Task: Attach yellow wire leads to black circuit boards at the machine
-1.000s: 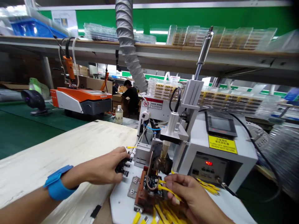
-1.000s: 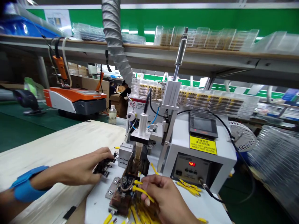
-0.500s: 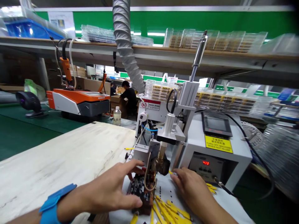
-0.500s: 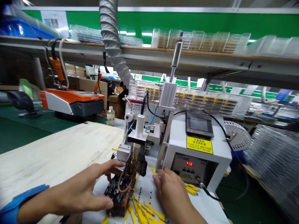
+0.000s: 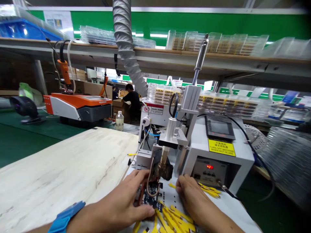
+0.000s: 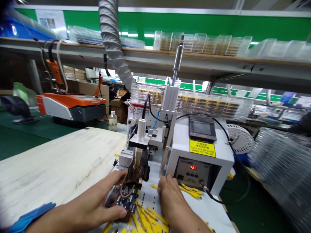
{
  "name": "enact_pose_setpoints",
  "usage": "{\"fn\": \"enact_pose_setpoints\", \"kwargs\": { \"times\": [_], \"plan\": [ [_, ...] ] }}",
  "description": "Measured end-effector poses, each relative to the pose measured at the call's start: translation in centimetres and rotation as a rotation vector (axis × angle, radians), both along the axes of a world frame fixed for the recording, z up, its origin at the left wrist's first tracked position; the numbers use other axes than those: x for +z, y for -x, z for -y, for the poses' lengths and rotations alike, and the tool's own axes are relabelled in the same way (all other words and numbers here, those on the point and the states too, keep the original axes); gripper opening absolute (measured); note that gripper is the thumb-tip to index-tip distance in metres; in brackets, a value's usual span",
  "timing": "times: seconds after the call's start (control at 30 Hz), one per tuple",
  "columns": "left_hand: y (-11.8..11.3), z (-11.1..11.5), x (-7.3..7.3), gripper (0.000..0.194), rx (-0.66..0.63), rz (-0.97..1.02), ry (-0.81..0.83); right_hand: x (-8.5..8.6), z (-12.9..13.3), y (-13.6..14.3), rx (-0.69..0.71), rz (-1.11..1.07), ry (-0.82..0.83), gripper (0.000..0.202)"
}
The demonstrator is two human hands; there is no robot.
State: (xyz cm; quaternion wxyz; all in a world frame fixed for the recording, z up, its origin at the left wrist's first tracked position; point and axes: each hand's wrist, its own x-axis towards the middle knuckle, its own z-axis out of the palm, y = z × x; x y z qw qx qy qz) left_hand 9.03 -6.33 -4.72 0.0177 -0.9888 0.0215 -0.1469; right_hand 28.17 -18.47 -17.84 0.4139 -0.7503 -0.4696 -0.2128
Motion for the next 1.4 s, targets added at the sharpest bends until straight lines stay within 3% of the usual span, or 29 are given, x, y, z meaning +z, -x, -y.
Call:
{"fn": "enact_pose_setpoints", "kwargs": {
  "times": [0.1, 0.2, 0.3, 0.4, 0.63, 0.87, 1.4],
  "plan": [
    [0.3, 0.1, 0.4, 0.05, -0.077, -0.006, -0.151, 0.3, 0.8, 0.2, 0.068, 0.002, -0.052, 0.015],
    [0.5, 0.1, 0.6, 0.048, -0.117, 0.003, -0.302, 1.0, 2.0, 1.2, 0.215, -0.022, -0.198, 0.019],
    [0.6, 0.0, 0.5, 0.044, -0.12, 0.012, -0.351, 1.7, 2.6, 2.4, 0.408, -0.184, -0.366, 0.021],
    [0.5, -0.2, 0.2, 0.042, -0.149, 0.032, -0.345, 1.8, 2.1, 3.4, 0.542, -0.348, -0.425, 0.021],
    [0.4, -0.6, 0.0, 0.044, -0.204, 0.082, -0.344, 0.9, 0.6, 2.7, 0.412, -0.029, -0.375, 0.024],
    [0.5, -0.5, 0.0, 0.042, -0.2, 0.055, -0.29, 0.8, 1.1, 2.0, 0.439, 0.379, -0.479, 0.03],
    [0.4, 0.1, 0.1, 0.047, -0.162, 0.068, -0.234, 0.5, 1.0, 2.1, 0.385, 0.426, -0.424, 0.031]
  ]
}}
